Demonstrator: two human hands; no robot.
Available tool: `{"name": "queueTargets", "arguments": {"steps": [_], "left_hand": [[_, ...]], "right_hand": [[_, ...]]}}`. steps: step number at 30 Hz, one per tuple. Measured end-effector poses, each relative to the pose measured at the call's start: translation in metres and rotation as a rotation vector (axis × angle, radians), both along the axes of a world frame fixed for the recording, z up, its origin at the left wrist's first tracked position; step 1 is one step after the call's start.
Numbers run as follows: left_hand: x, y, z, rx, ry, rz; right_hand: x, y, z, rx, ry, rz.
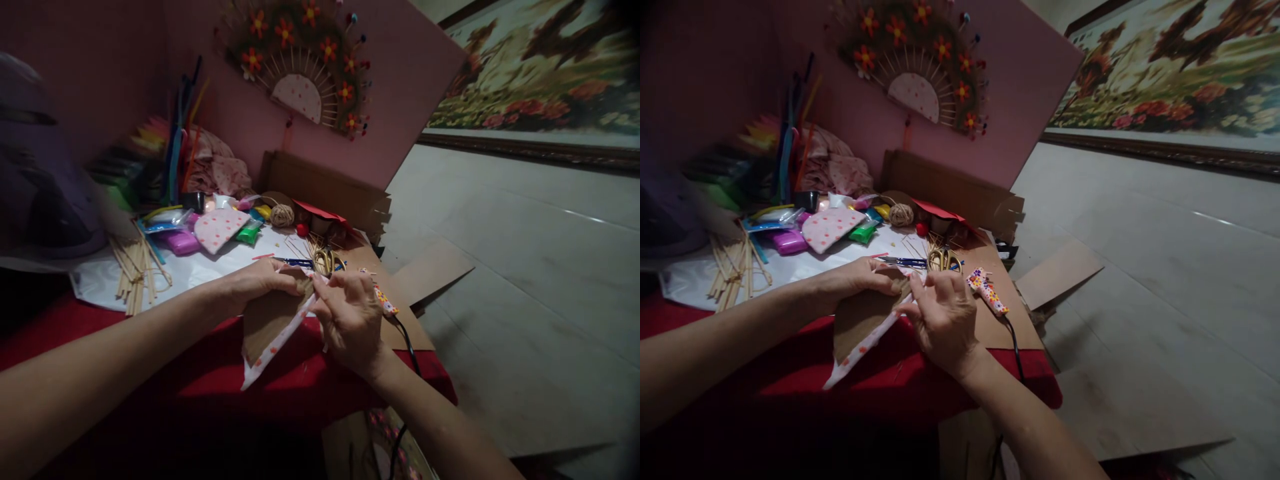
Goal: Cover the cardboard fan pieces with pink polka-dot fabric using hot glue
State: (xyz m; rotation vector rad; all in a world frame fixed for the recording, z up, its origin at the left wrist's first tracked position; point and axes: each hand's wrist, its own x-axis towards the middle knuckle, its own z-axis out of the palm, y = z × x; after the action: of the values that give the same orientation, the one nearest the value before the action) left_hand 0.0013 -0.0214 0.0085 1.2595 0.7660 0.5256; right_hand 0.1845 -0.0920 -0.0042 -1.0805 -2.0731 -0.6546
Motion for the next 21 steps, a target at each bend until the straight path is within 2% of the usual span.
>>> {"name": "queueTargets", "arguments": {"steps": [3, 6, 12, 16, 21], "left_hand": [[0.0, -0.002, -0.001, 0.031, 0.028, 0.007], [0.002, -0.004, -0.001, 0.031, 0.043, 0.007], [0.005, -0.005, -0.002, 0.006, 0.072, 0.022], [0.004, -0.003, 0.0, 0.015, 0.003, 0.045], [0.003, -0.005, 0.007, -0.001, -0.03, 0.07]], "right_hand": [[-0.002, 0.0, -0.004, 0.037, -0.106, 0.003], [0.0, -0.002, -0.009, 0.047, -0.124, 0.03], [0.004, -0.008, -0.015, 0.05, -0.024, 0.136], [0.003, -0.016, -0.013, 0.006, 0.103, 0.242], [0.002, -0.01, -0.001, 0.038, 0.309, 0.118]]}}
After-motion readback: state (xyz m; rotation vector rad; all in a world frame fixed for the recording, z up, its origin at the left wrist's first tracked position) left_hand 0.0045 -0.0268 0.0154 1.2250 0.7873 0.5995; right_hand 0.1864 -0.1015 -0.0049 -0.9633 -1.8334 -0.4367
